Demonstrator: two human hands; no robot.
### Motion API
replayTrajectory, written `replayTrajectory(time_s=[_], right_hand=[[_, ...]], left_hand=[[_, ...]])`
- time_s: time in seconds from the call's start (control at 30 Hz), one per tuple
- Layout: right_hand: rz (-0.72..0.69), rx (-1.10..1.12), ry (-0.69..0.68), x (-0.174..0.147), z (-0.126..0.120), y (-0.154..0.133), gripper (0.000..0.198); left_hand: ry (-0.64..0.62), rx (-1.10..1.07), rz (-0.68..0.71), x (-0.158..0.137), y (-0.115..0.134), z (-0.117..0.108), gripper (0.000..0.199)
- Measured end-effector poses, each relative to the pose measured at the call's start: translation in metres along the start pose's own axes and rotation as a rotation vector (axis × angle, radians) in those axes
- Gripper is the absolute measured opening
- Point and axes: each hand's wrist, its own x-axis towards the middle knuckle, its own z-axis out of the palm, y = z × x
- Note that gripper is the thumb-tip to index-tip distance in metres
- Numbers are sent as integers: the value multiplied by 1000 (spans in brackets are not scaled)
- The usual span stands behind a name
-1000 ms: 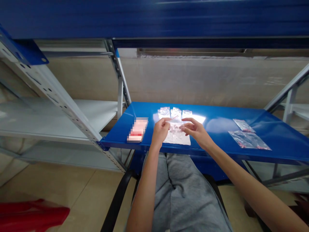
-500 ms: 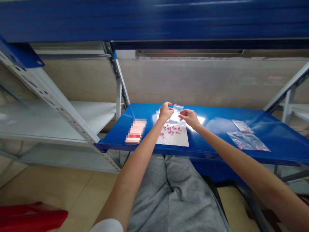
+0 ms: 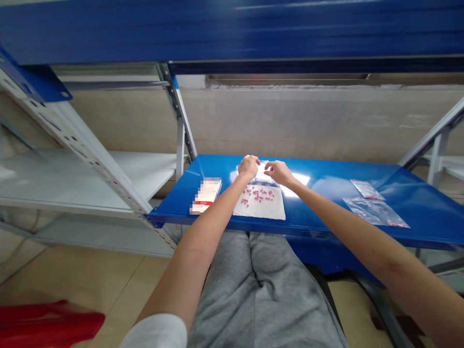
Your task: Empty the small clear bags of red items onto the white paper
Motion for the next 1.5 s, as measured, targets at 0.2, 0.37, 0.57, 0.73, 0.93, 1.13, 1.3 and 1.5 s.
replayTrajectory(time_s=[0.2, 0.37, 0.57, 0.73, 0.93, 1.13, 1.3, 1.5], right_hand=[[-64, 37, 126, -26, -14, -7, 14], [-60, -15, 171, -96, -59, 18, 21], [208, -443, 280, -205, -116, 96, 25], [383, -707, 293, -254, -127, 121, 28], [248, -623, 256, -264, -110, 117, 29], [231, -511, 232, -261, -101, 105, 31], [215, -65, 261, -237, -130, 71, 26], [224, 353, 52, -181, -177, 4, 47]], left_hand=[[13, -6, 81, -15, 15, -10, 33], [12, -84, 242, -46, 61, 4, 30], [-302, -111, 521, -80, 144, 72, 31], [-397, -87, 565, -98, 195, 129, 32], [-399, -82, 505, -109, 208, 153, 24], [-412, -119, 423, -116, 197, 133, 23], [-345, -214, 344, -130, 188, 86, 20], [-69, -624, 267, -147, 173, 22, 5]])
